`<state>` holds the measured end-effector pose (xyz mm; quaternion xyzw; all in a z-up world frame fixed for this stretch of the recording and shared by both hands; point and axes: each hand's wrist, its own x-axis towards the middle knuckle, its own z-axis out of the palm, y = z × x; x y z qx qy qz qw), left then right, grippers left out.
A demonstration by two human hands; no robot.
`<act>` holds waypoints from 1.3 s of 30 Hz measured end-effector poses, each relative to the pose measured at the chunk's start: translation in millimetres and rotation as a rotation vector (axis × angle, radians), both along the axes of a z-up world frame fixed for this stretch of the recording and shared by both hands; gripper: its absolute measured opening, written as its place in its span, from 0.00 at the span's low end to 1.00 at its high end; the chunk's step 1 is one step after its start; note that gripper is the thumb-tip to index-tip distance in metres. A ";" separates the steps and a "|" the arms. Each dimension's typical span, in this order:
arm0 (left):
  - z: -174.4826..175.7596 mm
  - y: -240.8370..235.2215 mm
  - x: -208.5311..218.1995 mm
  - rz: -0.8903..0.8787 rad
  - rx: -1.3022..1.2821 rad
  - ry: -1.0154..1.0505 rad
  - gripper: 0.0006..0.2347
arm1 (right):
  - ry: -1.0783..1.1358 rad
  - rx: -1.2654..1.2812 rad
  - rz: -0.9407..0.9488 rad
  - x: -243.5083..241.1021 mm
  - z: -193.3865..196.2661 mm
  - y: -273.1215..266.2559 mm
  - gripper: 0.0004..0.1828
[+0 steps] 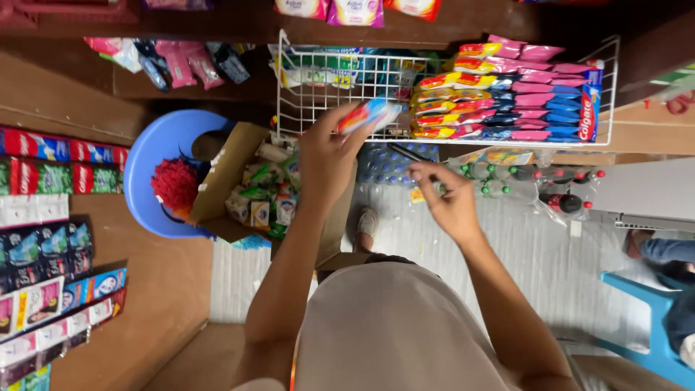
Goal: Restocking detergent sachets from a cardboard box onto a wire shelf.
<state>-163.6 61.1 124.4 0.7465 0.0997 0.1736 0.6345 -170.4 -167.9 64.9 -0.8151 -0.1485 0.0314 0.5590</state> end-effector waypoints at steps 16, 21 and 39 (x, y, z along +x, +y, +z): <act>-70.2 -66.4 164.9 -0.220 0.323 -0.261 0.13 | -0.505 -0.259 -0.134 47.4 31.8 -13.5 0.11; -99.4 -66.6 170.6 -0.283 0.327 -0.236 0.11 | -0.455 -0.245 -0.162 57.3 36.9 -19.6 0.09; -136.5 -69.5 188.6 -0.677 0.118 0.059 0.19 | -0.474 -0.227 -0.185 77.9 32.5 -19.5 0.09</act>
